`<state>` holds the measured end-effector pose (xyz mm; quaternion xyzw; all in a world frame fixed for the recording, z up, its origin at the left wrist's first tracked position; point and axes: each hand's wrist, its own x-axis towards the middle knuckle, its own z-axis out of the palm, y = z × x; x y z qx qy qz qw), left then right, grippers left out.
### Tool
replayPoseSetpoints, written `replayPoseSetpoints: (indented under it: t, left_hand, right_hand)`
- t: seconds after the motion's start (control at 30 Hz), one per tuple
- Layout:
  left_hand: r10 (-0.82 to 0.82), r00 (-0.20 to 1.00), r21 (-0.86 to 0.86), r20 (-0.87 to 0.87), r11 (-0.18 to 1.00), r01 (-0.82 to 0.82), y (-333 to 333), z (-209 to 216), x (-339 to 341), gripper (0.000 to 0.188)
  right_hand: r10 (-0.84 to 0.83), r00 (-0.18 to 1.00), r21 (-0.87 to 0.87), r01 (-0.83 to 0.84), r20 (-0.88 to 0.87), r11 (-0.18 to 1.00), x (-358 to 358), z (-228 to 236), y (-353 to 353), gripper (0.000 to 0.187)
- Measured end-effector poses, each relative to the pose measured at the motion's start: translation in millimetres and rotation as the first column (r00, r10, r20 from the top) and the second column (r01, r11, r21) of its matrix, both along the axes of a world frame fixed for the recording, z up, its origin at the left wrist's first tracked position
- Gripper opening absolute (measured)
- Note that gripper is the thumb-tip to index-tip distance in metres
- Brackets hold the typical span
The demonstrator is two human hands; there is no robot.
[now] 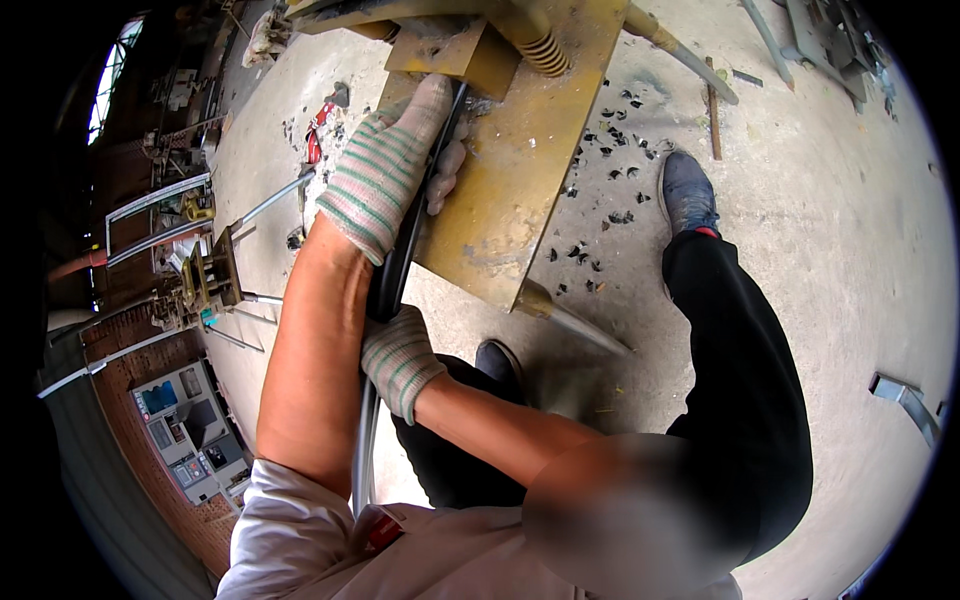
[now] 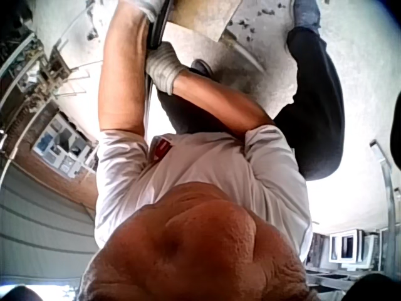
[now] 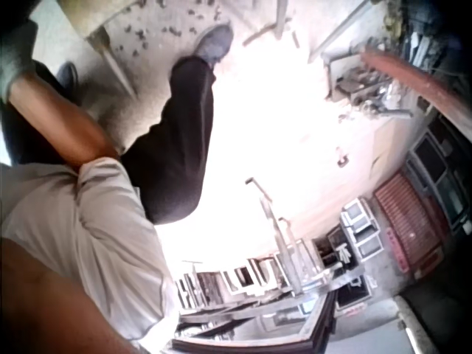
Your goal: The person bends long metal rods using a manual bending machine, repeatedly positioning and pressing the rods to form curved shapes. The person then places the bent rods onto a large rectangular frame on the floor.
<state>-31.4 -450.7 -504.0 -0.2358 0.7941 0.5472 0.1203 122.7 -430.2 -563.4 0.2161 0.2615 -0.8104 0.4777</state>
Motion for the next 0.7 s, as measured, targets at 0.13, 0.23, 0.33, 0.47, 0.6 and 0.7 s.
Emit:
replayPoseSetpoints:
  t: [0.13,0.23,0.33,0.47,0.6,0.7]
  left_hand:
    - [0.027,0.999,0.007,0.029,1.0,-0.027,-1,-1,-1,0.049]
    - [0.044,0.999,-0.018,0.018,0.999,-0.044,4,3,2,0.049]
    - [0.01,1.0,0.005,-0.021,1.0,-0.01,-1,-2,1,0.049]
    - [0.037,0.999,0.03,0.013,0.999,-0.038,-2,1,0,0.049]
    - [0.032,0.999,0.017,0.008,0.999,-0.032,-2,0,2,0.05]
    - [0.035,0.999,-0.021,0.024,0.999,-0.034,3,4,-1,0.051]
  right_hand:
    - [-0.018,0.998,0.017,0.019,-0.052,1.0,9,-11,-6,0.012]
    - [-0.085,0.971,-0.162,0.123,0.225,0.979,13,-11,0,0.011]
    - [-0.036,0.997,-0.062,0.04,0.07,0.997,5,-6,-3,0.01]
    - [0.005,0.997,0.016,-0.004,-0.071,1.0,1,-3,-4,0.011]
    - [0.064,0.998,0.002,-0.064,0.015,0.998,0,5,10,0.01]
    - [0.053,0.998,0.005,-0.053,-0.012,0.999,0,-2,5,0.01]
